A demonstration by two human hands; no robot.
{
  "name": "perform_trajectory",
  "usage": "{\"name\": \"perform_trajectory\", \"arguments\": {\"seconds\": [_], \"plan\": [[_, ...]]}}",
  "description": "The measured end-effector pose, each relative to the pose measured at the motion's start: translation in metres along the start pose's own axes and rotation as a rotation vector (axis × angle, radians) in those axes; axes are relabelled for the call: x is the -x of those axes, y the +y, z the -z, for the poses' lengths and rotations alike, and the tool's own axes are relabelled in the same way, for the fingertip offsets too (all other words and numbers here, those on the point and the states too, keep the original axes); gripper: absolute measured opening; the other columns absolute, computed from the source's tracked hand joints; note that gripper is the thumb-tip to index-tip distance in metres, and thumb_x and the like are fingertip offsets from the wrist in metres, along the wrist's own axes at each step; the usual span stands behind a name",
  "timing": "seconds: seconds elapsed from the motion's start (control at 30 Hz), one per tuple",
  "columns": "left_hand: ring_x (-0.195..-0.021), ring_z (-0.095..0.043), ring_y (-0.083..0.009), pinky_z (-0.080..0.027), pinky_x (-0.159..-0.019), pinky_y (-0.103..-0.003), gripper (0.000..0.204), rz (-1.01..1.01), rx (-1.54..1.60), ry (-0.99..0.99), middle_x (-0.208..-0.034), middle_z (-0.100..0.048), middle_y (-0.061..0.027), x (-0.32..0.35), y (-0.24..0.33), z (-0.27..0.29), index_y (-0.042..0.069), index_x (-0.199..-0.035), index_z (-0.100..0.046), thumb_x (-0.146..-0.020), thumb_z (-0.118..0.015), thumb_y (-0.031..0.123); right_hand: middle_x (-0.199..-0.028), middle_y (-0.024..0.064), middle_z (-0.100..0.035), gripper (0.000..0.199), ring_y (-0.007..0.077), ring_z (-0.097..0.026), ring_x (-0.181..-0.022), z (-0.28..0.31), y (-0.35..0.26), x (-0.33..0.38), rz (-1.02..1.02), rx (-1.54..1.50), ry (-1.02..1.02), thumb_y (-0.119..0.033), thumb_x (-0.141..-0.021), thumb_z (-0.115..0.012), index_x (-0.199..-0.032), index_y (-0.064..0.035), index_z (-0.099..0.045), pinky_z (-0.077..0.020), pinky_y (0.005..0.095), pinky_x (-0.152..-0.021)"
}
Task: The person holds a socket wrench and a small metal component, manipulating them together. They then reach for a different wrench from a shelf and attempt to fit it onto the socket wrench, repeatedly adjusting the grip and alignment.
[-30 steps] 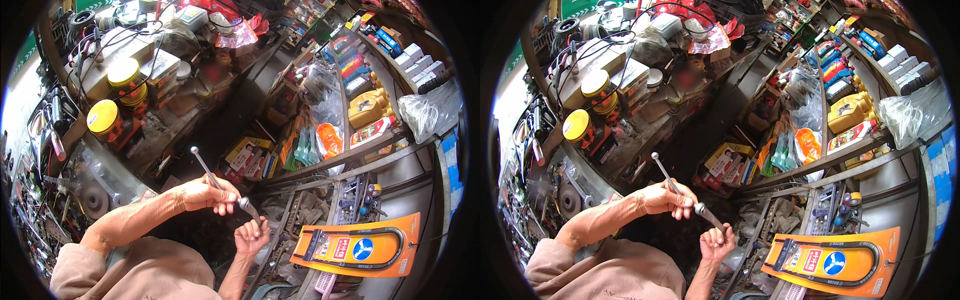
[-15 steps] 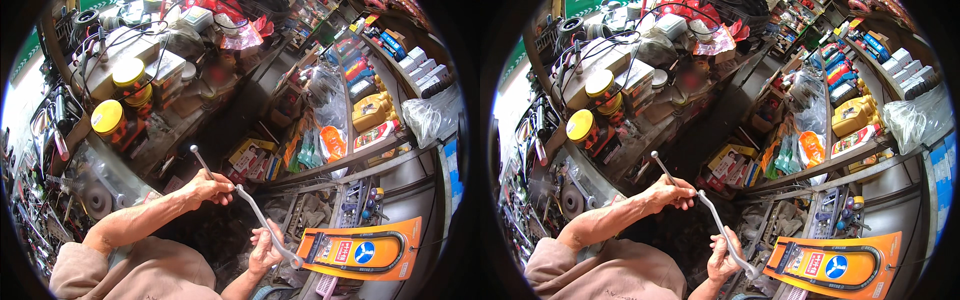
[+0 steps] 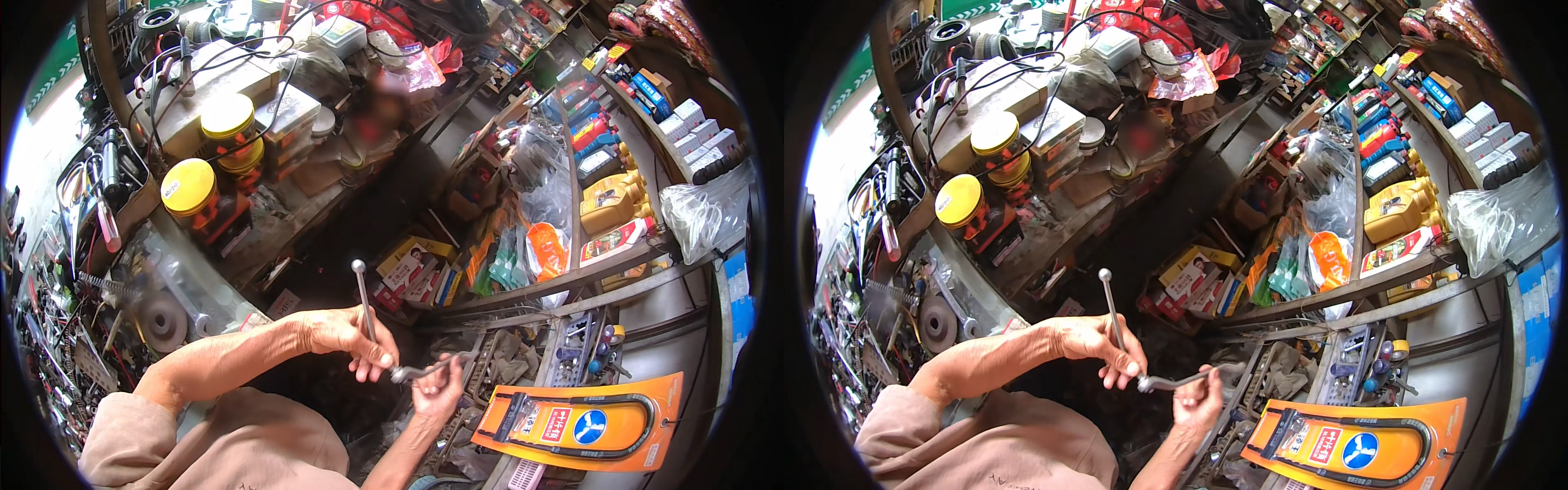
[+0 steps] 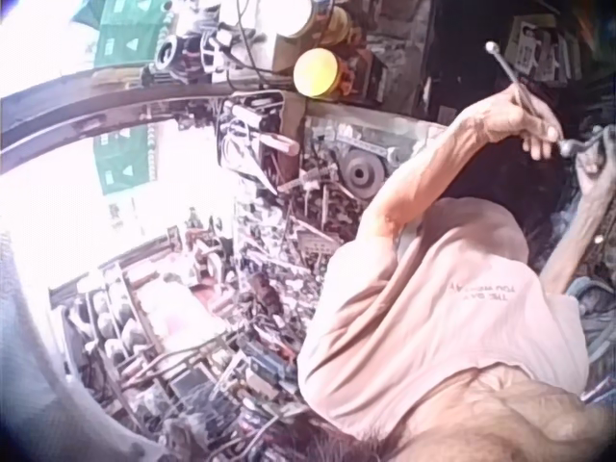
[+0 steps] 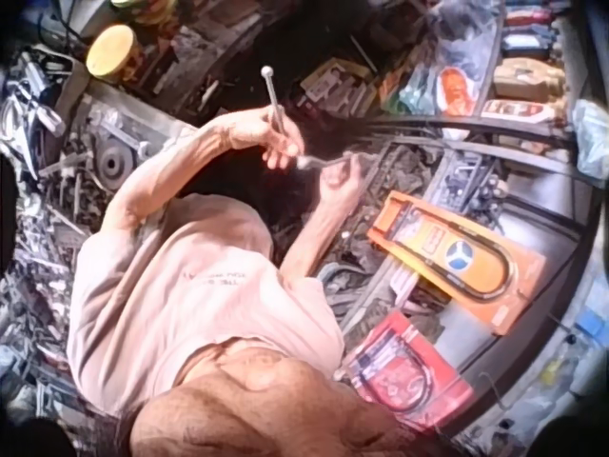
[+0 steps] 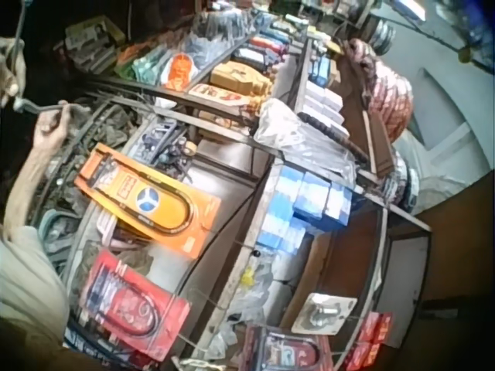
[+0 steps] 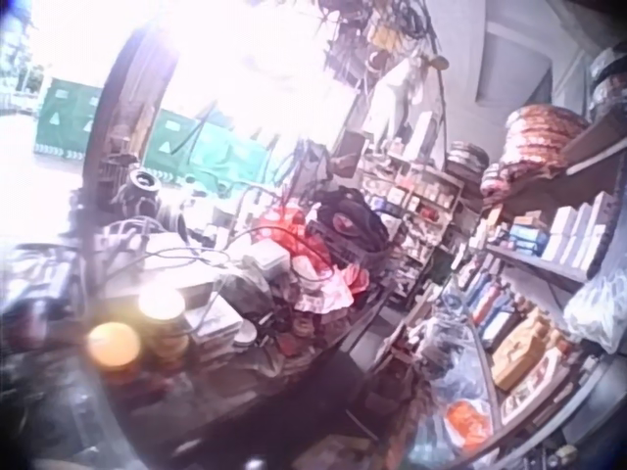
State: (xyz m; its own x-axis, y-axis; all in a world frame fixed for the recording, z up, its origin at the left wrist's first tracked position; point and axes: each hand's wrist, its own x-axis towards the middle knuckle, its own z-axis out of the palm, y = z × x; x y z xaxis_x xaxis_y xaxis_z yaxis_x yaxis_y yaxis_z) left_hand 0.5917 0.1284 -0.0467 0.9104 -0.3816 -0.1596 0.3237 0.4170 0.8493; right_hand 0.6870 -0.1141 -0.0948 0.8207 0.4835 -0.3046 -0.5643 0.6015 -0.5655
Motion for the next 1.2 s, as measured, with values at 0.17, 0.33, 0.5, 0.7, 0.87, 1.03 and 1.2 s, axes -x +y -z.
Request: {"name": "perform_trajectory", "arguments": {"seconds": [0.17, 0.33, 0.5, 0.7, 0.87, 1.03, 1.2], "plan": [[-0.057, -0.064, -0.0132, -0.049, -0.051, -0.023, 0.028, -0.037, 0.101, 0.200, -0.073, -0.069, -0.0095, -0.005, 0.000, 0.002, -0.001, -0.097, -0.069, -0.084, -0.072, 0.024, -0.056, -0.0012, -0.046, 0.025, 0.0082, -0.037, -0.043, 0.027, 0.048, -0.001, -0.226, -0.530, -0.099, -0.021, -0.097, -0.051, -0.096, 0.0010, -0.062, -0.0319, 0.0231, -0.043], [-0.057, -0.065, -0.0149, -0.050, -0.051, -0.024, 0.026, -0.026, 0.062, 0.246, -0.072, -0.069, -0.0108, -0.005, 0.001, 0.000, -0.001, -0.094, -0.070, -0.083, -0.072, 0.022, -0.057, -0.0014, -0.047, 0.023, 0.0077, -0.037, -0.043, 0.018, 0.051, -0.006, -0.245, -0.545, -0.062, -0.020, -0.096, -0.052, -0.094, 0.0010, -0.062, -0.0320, 0.0226, -0.043], [-0.057, -0.066, -0.0159, -0.050, -0.051, -0.024, 0.025, 0.034, -0.043, 0.178, -0.071, -0.068, -0.0109, -0.008, 0.002, 0.000, -0.001, -0.094, -0.071, -0.084, -0.071, 0.022, -0.050, -0.0063, -0.039, 0.022, 0.0040, -0.032, -0.038, 0.016, 0.026, -0.018, -0.210, -0.317, 0.057, -0.021, -0.095, -0.056, -0.093, 0.0007, -0.061, -0.0264, 0.0212, -0.036], [-0.058, -0.066, -0.0139, -0.050, -0.051, -0.023, 0.014, 0.145, -0.163, 0.206, -0.070, -0.067, -0.0091, -0.014, -0.009, -0.003, -0.002, -0.088, -0.068, -0.085, -0.065, 0.012, -0.047, -0.0044, -0.043, 0.027, 0.0048, -0.034, -0.034, -0.038, -0.025, -0.022, 0.145, 0.307, 0.162, -0.029, -0.091, -0.063, -0.085, -0.0032, -0.060, -0.0266, 0.0191, -0.034], [-0.060, -0.067, -0.0153, -0.051, -0.052, -0.025, 0.015, 0.169, -0.115, 0.529, -0.070, -0.068, -0.0101, -0.019, -0.013, 0.000, -0.004, -0.088, -0.067, -0.086, -0.064, 0.011, -0.052, 0.0005, -0.051, 0.028, 0.0057, -0.045, -0.042, -0.087, -0.027, 0.014, 0.535, 0.968, 0.155, -0.026, -0.093, -0.060, -0.088, 0.0010, -0.065, -0.0328, 0.0187, -0.039], [-0.058, -0.066, -0.0147, -0.047, -0.048, -0.022, 0.016, 0.057, 0.096, 0.837, -0.072, -0.068, -0.0099, -0.016, -0.005, 0.008, 0.000, -0.093, -0.067, -0.088, -0.065, 0.015, -0.069, 0.0080, -0.062, 0.031, 0.0086, -0.053, -0.050, -0.092, 0.020, 0.040, 0.563, 0.912, 0.183, -0.025, -0.098, -0.052, -0.105, 0.0029, -0.063, -0.0411, 0.0194, -0.043], [-0.059, -0.063, -0.0104, -0.046, -0.051, -0.021, 0.016, -0.091, 0.485, 0.736, -0.073, -0.068, -0.0082, -0.016, -0.011, 0.021, 0.000, -0.096, -0.065, -0.090, -0.063, 0.014, -0.083, 0.0078, -0.062, 0.040, 0.0141, -0.054, -0.060, -0.051, 0.059, 0.043, 0.145, -0.057, 0.126, -0.040, -0.097, -0.050, -0.113, -0.0043, -0.059, -0.0447, 0.0259, -0.045]]}}
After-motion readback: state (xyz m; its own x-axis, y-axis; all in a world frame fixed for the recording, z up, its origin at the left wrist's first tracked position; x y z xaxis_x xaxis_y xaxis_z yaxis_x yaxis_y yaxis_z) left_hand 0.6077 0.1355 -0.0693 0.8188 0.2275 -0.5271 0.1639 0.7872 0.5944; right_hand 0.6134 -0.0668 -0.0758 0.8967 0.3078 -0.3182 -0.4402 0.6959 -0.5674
